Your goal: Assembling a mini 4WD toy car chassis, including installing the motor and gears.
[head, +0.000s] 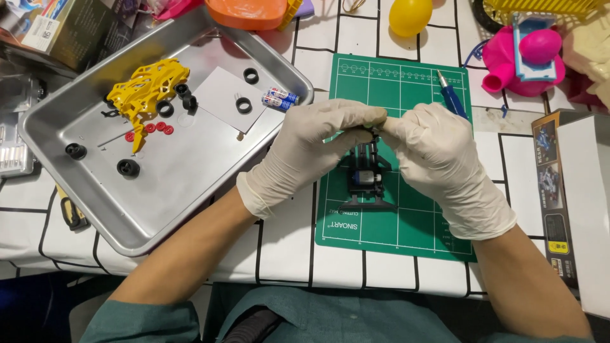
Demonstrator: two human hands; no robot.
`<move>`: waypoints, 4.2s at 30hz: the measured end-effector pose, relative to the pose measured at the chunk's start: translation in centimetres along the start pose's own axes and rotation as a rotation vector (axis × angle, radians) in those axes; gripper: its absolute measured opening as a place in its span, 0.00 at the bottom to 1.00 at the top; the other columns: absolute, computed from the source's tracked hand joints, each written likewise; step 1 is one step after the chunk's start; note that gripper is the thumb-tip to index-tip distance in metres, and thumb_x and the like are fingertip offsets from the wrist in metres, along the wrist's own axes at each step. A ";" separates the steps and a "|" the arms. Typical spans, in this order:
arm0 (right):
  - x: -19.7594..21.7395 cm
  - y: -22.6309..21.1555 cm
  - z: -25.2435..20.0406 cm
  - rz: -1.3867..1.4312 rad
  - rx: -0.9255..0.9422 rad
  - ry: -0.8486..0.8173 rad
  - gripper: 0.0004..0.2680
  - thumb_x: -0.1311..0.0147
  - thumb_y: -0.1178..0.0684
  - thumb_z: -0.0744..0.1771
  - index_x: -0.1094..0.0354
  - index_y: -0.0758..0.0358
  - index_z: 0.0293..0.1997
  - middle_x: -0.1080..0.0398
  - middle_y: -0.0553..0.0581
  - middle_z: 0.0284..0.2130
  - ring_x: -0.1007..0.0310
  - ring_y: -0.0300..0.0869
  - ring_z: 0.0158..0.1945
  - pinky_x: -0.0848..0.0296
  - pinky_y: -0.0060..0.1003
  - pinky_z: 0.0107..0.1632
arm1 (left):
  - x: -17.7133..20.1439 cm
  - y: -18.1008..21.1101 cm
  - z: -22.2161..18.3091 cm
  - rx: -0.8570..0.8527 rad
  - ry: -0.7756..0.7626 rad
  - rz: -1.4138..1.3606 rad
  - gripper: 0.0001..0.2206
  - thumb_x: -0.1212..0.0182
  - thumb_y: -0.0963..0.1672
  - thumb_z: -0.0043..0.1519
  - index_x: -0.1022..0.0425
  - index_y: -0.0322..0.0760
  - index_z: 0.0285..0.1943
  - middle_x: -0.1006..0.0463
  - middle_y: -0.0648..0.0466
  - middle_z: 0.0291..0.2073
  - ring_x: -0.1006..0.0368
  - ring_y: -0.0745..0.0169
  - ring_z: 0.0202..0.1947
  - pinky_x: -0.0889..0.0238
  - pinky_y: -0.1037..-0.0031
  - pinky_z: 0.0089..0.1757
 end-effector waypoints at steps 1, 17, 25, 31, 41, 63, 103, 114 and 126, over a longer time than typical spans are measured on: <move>0.1 0.1 0.0 0.072 -0.004 0.012 0.09 0.43 0.69 0.68 0.25 0.65 0.51 0.34 0.56 0.26 0.38 0.50 0.29 0.34 0.45 0.36 | 0.1 0.1 0.0 -0.020 0.002 0.011 0.16 0.28 0.34 0.62 0.23 0.34 0.57 0.17 0.46 0.51 0.18 0.53 0.51 0.21 0.70 0.56; 0.1 0.2 0.9 0.129 0.003 0.016 0.04 0.38 0.63 0.67 0.24 0.67 0.44 0.29 0.57 0.24 0.28 0.53 0.28 0.27 0.46 0.33 | -0.3 0.1 -0.2 -0.030 0.124 0.065 0.14 0.29 0.40 0.62 0.20 0.39 0.57 0.15 0.51 0.43 0.16 0.55 0.44 0.23 0.70 0.45; -0.5 0.1 0.6 -0.012 0.051 0.018 0.04 0.40 0.60 0.67 0.26 0.61 0.44 0.34 0.50 0.24 0.29 0.48 0.29 0.27 0.43 0.34 | -0.2 1.1 0.5 -0.032 0.017 0.166 0.14 0.34 0.37 0.64 0.23 0.31 0.59 0.15 0.47 0.40 0.16 0.55 0.40 0.23 0.69 0.41; -0.5 0.4 0.7 0.002 0.024 0.022 0.02 0.41 0.58 0.67 0.28 0.61 0.42 0.36 0.50 0.22 0.30 0.48 0.27 0.28 0.43 0.32 | -0.7 0.8 0.3 -0.056 0.084 0.212 0.18 0.29 0.40 0.62 0.22 0.37 0.61 0.16 0.53 0.43 0.17 0.59 0.42 0.25 0.75 0.44; -0.1 0.0 1.1 0.040 -0.003 0.066 0.04 0.40 0.60 0.65 0.27 0.60 0.41 0.36 0.50 0.22 0.30 0.48 0.26 0.28 0.42 0.31 | -0.6 0.7 0.1 -0.095 0.151 0.194 0.15 0.30 0.38 0.61 0.20 0.35 0.57 0.16 0.51 0.41 0.17 0.56 0.40 0.23 0.71 0.43; 0.7 -1.2 1.6 0.058 0.034 0.158 0.02 0.45 0.59 0.66 0.31 0.57 0.39 0.40 0.47 0.19 0.35 0.43 0.21 0.29 0.38 0.30 | -0.2 2.2 0.9 -0.157 0.211 0.079 0.13 0.32 0.36 0.60 0.18 0.28 0.53 0.16 0.46 0.35 0.19 0.54 0.31 0.24 0.71 0.37; 0.4 -1.7 1.5 0.104 0.032 0.109 0.02 0.46 0.59 0.65 0.32 0.62 0.39 0.33 0.55 0.23 0.35 0.48 0.24 0.36 0.42 0.29 | -0.6 1.6 -0.5 -0.198 0.057 0.210 0.17 0.39 0.36 0.66 0.29 0.34 0.64 0.18 0.44 0.49 0.18 0.54 0.43 0.21 0.74 0.45; 0.4 -1.7 1.5 0.083 0.024 0.094 0.01 0.48 0.57 0.66 0.33 0.60 0.38 0.35 0.54 0.22 0.37 0.47 0.22 0.38 0.42 0.28 | -0.5 1.7 -0.5 -0.173 0.089 0.194 0.15 0.39 0.36 0.64 0.27 0.31 0.60 0.17 0.41 0.46 0.17 0.54 0.42 0.21 0.76 0.42; 0.1 -1.2 1.6 0.093 0.011 0.073 0.02 0.47 0.56 0.67 0.32 0.59 0.37 0.34 0.54 0.23 0.35 0.49 0.23 0.36 0.43 0.29 | -0.4 1.8 0.1 -0.200 0.091 0.225 0.15 0.37 0.36 0.63 0.25 0.32 0.59 0.17 0.43 0.44 0.17 0.55 0.40 0.21 0.76 0.41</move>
Point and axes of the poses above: each hand's wrist, its own z-axis towards the middle knuckle, its own x-axis out of the back of the hand, y = z × x, the point moved 7 cm from there along z, towards the middle knuckle
